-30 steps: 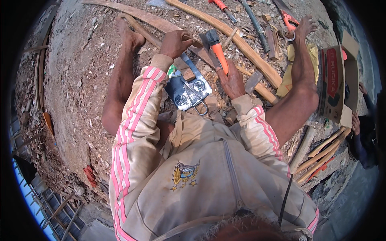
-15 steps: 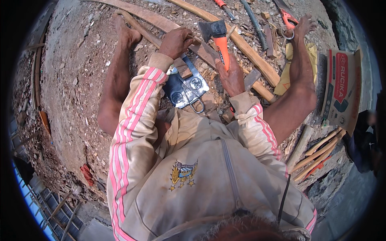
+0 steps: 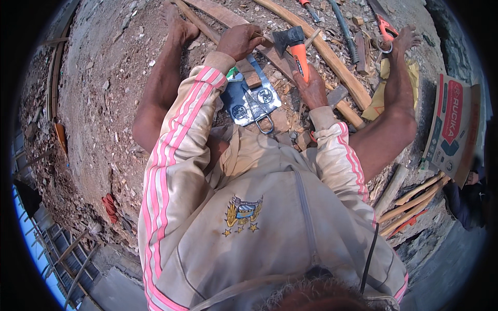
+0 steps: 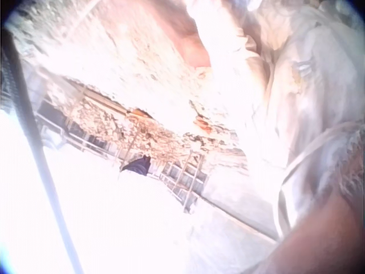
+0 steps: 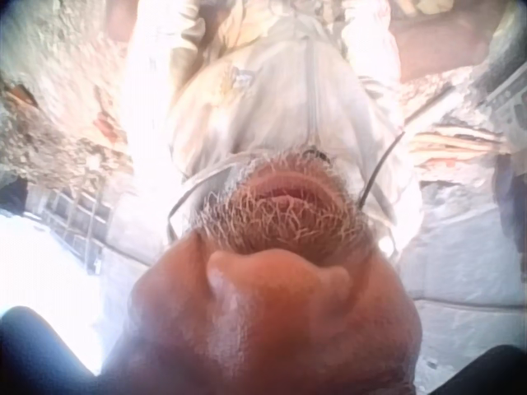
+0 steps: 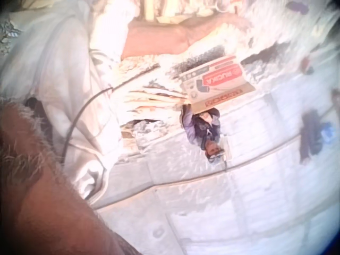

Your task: The person sits on the ground and uses a hammer and a hand saw to shape a small piece of wood. They repeatedly strike the wood with the hammer and then saw it, occasionally inspecting the piece.

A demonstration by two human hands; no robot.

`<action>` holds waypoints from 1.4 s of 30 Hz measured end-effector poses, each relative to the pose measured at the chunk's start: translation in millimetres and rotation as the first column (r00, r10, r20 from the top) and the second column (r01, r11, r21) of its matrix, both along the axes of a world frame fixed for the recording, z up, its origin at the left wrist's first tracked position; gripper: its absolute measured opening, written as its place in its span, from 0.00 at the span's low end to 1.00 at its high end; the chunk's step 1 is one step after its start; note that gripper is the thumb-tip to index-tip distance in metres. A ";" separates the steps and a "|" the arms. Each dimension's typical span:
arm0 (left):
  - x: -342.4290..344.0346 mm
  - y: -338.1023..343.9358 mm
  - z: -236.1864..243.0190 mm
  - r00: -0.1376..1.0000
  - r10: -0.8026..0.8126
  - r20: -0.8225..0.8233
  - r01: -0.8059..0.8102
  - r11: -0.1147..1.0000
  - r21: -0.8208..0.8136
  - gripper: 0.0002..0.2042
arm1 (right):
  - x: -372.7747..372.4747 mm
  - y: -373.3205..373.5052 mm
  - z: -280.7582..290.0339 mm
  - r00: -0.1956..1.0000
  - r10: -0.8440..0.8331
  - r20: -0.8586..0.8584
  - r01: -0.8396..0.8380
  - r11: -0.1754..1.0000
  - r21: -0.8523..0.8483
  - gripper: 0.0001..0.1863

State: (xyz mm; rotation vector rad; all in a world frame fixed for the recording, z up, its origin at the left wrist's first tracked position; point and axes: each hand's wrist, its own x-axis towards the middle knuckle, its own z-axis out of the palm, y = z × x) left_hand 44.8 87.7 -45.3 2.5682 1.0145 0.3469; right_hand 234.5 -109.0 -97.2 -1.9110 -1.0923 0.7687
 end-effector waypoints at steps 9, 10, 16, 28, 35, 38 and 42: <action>-7.9 -27.4 7.1 0.997 -0.072 -0.014 0.073 0.987 0.143 0.09 | -5.8 -9.8 59.2 0.993 0.008 0.114 -0.025 0.988 0.149 0.17; -3.8 -27.2 8.1 0.997 -0.067 -0.033 0.071 0.985 0.157 0.09 | -8.6 -8.4 66.8 0.989 0.010 0.148 -0.032 0.989 0.148 0.16; 6.8 -26.6 8.8 0.994 -0.075 -0.083 0.089 0.981 0.174 0.07 | -14.3 -7.8 32.2 0.964 0.154 0.216 -0.139 0.987 -0.080 0.18; 2.7 -16.7 -8.5 0.878 0.320 0.357 -0.265 0.945 -0.193 0.12 | -6.0 -15.9 6.2 0.974 0.112 0.197 -0.095 0.991 -0.094 0.25; 30.8 -21.6 -66.2 0.836 0.479 0.269 -0.244 0.762 -0.600 0.13 | 11.1 -21.0 -22.6 0.999 0.000 -0.041 0.001 1.000 0.029 0.19; 33.6 -15.8 -84.8 0.789 0.488 0.373 -0.156 0.746 -0.647 0.16 | 11.6 -15.1 -4.8 0.928 -0.102 -0.358 0.091 0.995 -0.046 0.16; 35.7 -25.4 -67.5 0.742 0.515 0.428 0.135 0.511 -0.849 0.15 | 31.5 -12.7 30.4 0.752 -0.219 -0.621 0.222 0.972 -0.074 0.10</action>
